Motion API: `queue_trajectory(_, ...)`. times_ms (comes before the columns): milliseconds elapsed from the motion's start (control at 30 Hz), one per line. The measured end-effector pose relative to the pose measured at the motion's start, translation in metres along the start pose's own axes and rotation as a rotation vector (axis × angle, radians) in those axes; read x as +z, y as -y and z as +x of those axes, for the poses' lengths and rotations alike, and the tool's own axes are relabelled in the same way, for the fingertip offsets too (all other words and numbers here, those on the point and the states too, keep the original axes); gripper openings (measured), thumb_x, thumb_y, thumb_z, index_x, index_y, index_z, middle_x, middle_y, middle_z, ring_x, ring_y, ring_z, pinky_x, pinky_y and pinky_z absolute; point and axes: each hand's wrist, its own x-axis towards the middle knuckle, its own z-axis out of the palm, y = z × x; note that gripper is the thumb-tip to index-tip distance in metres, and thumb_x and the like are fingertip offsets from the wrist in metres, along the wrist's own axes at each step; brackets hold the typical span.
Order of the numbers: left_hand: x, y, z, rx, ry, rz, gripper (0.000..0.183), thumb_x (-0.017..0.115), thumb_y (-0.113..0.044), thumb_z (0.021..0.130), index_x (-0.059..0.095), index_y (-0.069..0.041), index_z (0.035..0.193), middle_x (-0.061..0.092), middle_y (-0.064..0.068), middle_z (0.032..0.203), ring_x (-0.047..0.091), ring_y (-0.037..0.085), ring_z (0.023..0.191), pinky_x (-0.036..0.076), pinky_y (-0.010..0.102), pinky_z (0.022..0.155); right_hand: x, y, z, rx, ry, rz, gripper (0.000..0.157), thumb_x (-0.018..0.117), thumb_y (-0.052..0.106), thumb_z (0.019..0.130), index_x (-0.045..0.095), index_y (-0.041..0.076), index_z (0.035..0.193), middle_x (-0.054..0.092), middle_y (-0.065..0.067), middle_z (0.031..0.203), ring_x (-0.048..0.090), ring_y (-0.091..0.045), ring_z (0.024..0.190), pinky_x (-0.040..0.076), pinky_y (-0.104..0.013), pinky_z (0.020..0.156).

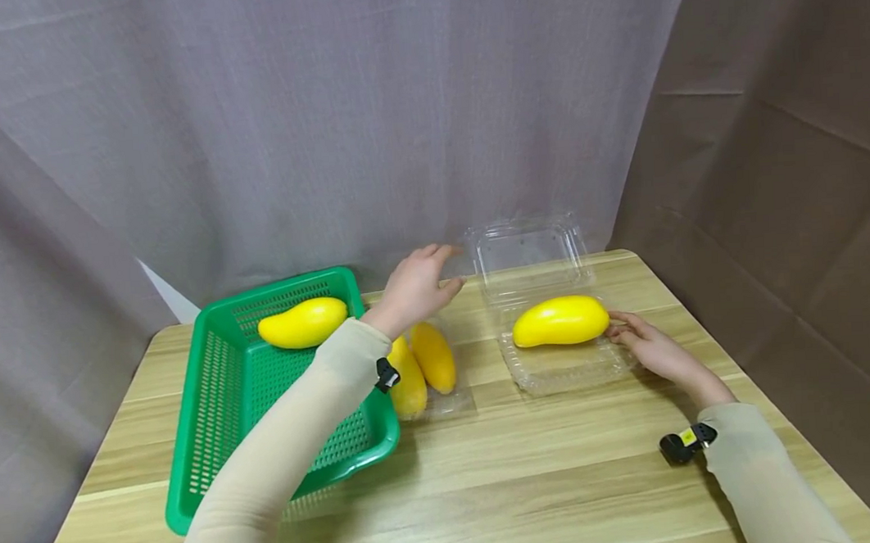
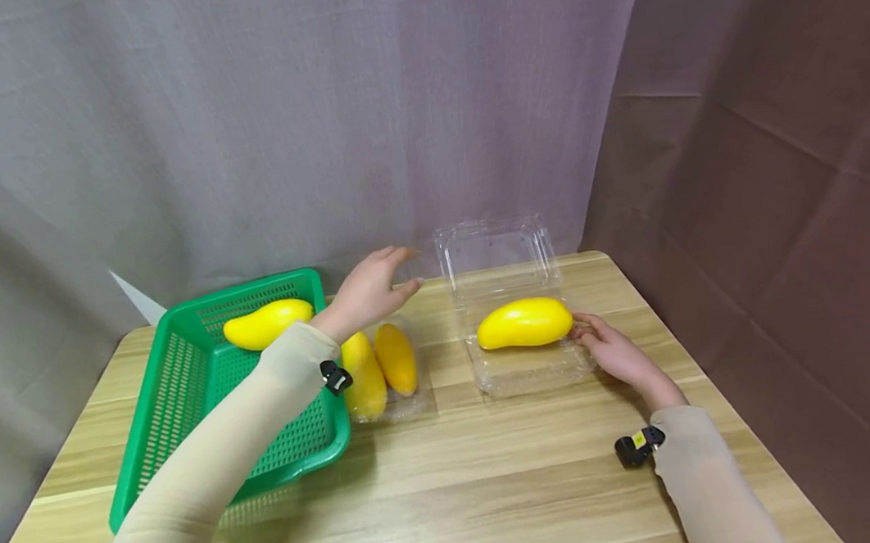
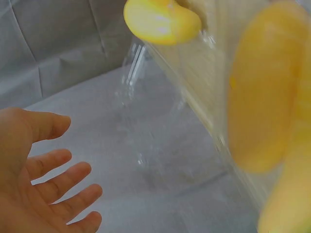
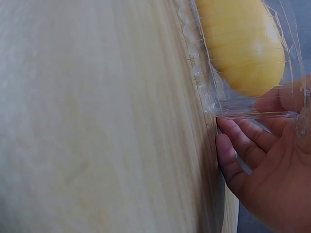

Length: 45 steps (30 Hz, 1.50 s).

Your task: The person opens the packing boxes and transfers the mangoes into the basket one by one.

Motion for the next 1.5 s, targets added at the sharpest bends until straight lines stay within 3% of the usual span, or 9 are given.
queue_trajectory(300,0.011,-0.022,0.008,0.003,0.044,-0.021,0.047,0.057,-0.037,0.091,0.049,-0.017,0.132,0.051,0.001,0.13,0.048,0.019,0.116,0.042,0.035,0.093,0.0,0.001,0.0,0.033,0.004,-0.001,0.051,0.028,0.022,0.102,0.016,-0.002,0.145,0.044,-0.029,0.127,0.043,-0.041,0.115,0.043,-0.036,0.074)
queue_trajectory(767,0.043,-0.05,0.018,0.05,0.145,-0.091,0.054,0.058,-0.034,0.091,0.043,-0.009,0.136,0.047,0.007,0.132,0.046,0.021,0.119,0.037,0.03,0.099,-0.001,0.001,-0.002,0.054,0.005,0.001,0.052,0.028,0.026,0.102,0.016,0.0,0.146,0.043,-0.028,0.128,0.044,-0.039,0.112,0.044,-0.034,0.068)
queue_trajectory(1167,0.075,-0.072,0.019,0.041,0.239,-0.041,0.059,0.056,-0.041,0.091,0.04,-0.011,0.139,0.043,0.005,0.139,0.043,0.021,0.124,0.034,0.032,0.101,-0.002,0.002,-0.002,0.008,0.011,0.023,0.051,0.03,0.023,0.102,0.018,0.002,0.146,0.043,-0.028,0.13,0.042,-0.041,0.116,0.043,-0.035,0.073)
queue_trajectory(1367,0.086,-0.082,0.026,0.073,0.245,-0.014,0.057,0.055,-0.042,0.091,0.044,-0.012,0.137,0.046,0.003,0.136,0.046,0.019,0.119,0.035,0.031,0.1,-0.002,0.0,-0.002,-0.003,0.012,0.035,0.05,0.032,0.024,0.102,0.021,0.003,0.146,0.044,-0.027,0.129,0.043,-0.037,0.113,0.041,-0.034,0.073)
queue_trajectory(1500,0.093,-0.09,0.032,0.056,0.274,-0.019,0.055,0.056,-0.042,0.09,0.045,-0.015,0.137,0.047,0.0,0.134,0.046,0.016,0.118,0.039,0.029,0.096,-0.002,0.0,-0.004,-0.001,0.017,0.049,0.05,0.033,0.024,0.102,0.022,0.004,0.146,0.043,-0.028,0.13,0.044,-0.037,0.112,0.042,-0.034,0.072)
